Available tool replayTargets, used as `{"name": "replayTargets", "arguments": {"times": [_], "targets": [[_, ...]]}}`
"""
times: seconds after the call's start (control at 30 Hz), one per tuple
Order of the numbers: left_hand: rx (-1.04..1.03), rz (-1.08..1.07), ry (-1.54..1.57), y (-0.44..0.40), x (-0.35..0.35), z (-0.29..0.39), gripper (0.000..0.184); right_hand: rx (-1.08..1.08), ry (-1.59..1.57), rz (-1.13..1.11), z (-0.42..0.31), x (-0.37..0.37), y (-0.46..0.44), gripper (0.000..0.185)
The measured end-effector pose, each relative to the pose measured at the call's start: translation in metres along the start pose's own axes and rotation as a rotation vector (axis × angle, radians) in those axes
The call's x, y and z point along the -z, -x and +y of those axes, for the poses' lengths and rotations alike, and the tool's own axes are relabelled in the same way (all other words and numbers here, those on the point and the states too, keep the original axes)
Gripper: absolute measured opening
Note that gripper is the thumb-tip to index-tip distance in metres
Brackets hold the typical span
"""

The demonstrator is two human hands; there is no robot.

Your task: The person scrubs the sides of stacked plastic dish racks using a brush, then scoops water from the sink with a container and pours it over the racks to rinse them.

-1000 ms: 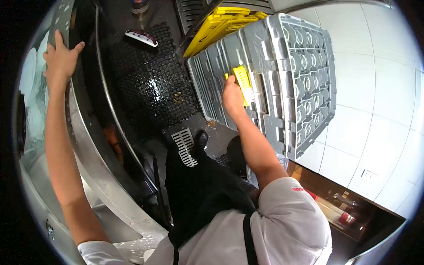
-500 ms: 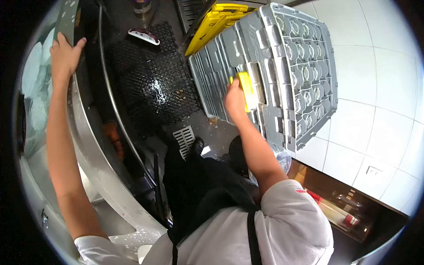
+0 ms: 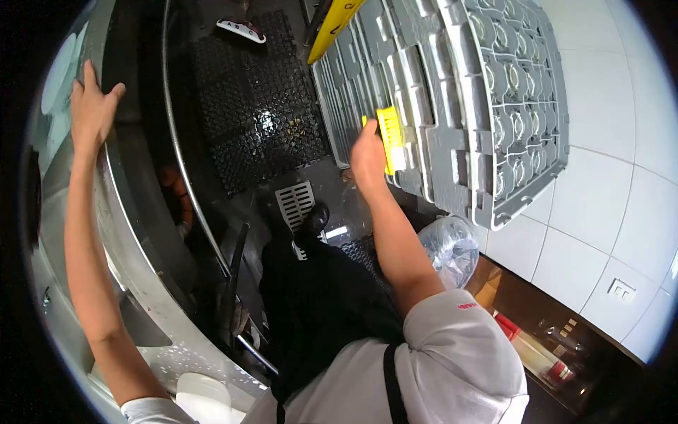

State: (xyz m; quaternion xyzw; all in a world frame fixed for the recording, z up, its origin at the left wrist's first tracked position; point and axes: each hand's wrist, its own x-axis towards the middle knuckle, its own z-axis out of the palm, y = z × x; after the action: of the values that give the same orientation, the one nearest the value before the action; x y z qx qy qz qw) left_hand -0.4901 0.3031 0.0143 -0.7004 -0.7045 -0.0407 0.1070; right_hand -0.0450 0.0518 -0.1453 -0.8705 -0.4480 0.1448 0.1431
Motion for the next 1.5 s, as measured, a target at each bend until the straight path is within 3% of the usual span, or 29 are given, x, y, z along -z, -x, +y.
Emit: {"name": "replayTargets", "arguments": {"times": [0.07, 0.1, 0.17, 0.27, 0.3, 0.37, 0.4, 0.47, 0.5, 0.6, 0.67, 0.73, 0.83, 0.9, 0.93, 0.97, 1.03, 1.1, 1.13, 1.17, 1.23, 1.33, 1.4, 1.43, 1.47, 1.5], "targets": [[-0.007, 0.031, 0.0, -0.006, -0.007, -0.004, 0.087, -0.013, -0.008, -0.005, 0.004, -0.003, -0.006, 0.038], [-0.002, 0.035, 0.009, -0.013, -0.013, -0.007, 0.087, -0.114, -0.192, -0.113, -0.039, 0.023, -0.032, 0.039], [0.035, 0.007, 0.012, -0.015, -0.015, -0.009, 0.086, 0.189, 0.055, 0.022, -0.08, 0.015, -0.111, 0.035], [0.091, -0.045, -0.012, -0.017, -0.008, -0.002, 0.085, 0.154, 0.044, 0.136, -0.147, 0.034, -0.173, 0.028], [0.086, -0.04, -0.015, -0.02, -0.012, -0.004, 0.084, 0.215, -0.001, 0.156, -0.134, 0.031, -0.167, 0.025], [0.092, -0.03, -0.011, -0.026, -0.012, -0.003, 0.084, 0.012, 0.111, 0.021, -0.1, 0.031, -0.117, 0.025], [0.091, -0.031, -0.014, -0.027, -0.01, -0.002, 0.084, 0.105, 0.2, 0.039, -0.078, 0.03, -0.081, 0.029], [0.086, -0.042, -0.013, -0.028, -0.011, -0.002, 0.083, 0.082, 0.286, 0.019, -0.028, 0.007, -0.035, 0.029], [0.082, -0.043, -0.005, -0.031, -0.013, -0.002, 0.084, -0.069, 0.313, -0.089, -0.03, 0.008, -0.024, 0.028], [0.106, -0.055, -0.002, -0.046, -0.007, 0.004, 0.084, -0.085, 0.016, -0.083, -0.08, 0.022, -0.066, 0.026], [0.11, -0.066, 0.003, -0.047, -0.006, 0.01, 0.085, 0.13, 0.12, 0.057, -0.111, 0.012, -0.128, 0.026], [0.101, -0.056, 0.011, -0.055, -0.011, 0.004, 0.086, 0.162, 0.079, 0.138, -0.145, 0.017, -0.183, 0.028], [0.075, -0.07, 0.018, -0.056, -0.009, 0.007, 0.086, 0.157, 0.035, 0.115, -0.138, 0.033, -0.16, 0.028], [0.085, -0.06, 0.047, -0.052, 0.0, 0.01, 0.086, 0.024, -0.014, 0.068, -0.089, 0.017, -0.112, 0.036], [0.09, -0.05, 0.068, -0.05, 0.005, 0.013, 0.087, 0.217, 0.165, 0.253, -0.059, 0.002, -0.083, 0.038], [0.107, -0.076, 0.093, -0.049, 0.012, 0.016, 0.088, 0.161, 0.189, 0.288, -0.042, -0.008, -0.06, 0.04], [0.129, -0.101, 0.124, -0.05, 0.021, 0.021, 0.091, 0.02, 0.133, 0.006, -0.058, 0.02, -0.066, 0.042], [0.145, -0.149, 0.139, -0.05, 0.031, 0.024, 0.092, -0.042, 0.041, -0.126, -0.08, 0.022, -0.098, 0.042], [0.141, -0.141, 0.139, -0.049, 0.03, 0.024, 0.092, 0.378, 0.119, 0.448, -0.095, 0.006, -0.124, 0.036], [0.135, -0.137, 0.136, -0.049, 0.027, 0.024, 0.091, 0.157, -0.078, 0.114, -0.128, 0.032, -0.149, 0.027], [0.145, -0.145, 0.128, -0.051, 0.028, 0.025, 0.091, 0.297, -0.105, 0.27, -0.161, 0.038, -0.206, 0.02], [0.149, -0.192, 0.105, -0.051, 0.037, 0.029, 0.092, 0.207, -0.035, 0.174, -0.154, 0.051, -0.169, 0.019], [0.164, -0.188, 0.099, -0.053, 0.031, 0.027, 0.093, 0.142, -0.053, 0.104, -0.11, 0.049, -0.108, 0.025], [0.168, -0.206, 0.099, -0.055, 0.03, 0.026, 0.093, 0.327, 0.091, 0.307, -0.072, 0.033, -0.088, 0.032], [0.177, -0.218, 0.104, -0.057, 0.032, 0.029, 0.093, 0.186, 0.121, 0.121, -0.066, 0.045, -0.071, 0.032], [0.18, -0.229, 0.1, -0.058, 0.037, 0.031, 0.093, 0.22, 0.105, 0.202, -0.077, 0.054, -0.072, 0.029]]}}
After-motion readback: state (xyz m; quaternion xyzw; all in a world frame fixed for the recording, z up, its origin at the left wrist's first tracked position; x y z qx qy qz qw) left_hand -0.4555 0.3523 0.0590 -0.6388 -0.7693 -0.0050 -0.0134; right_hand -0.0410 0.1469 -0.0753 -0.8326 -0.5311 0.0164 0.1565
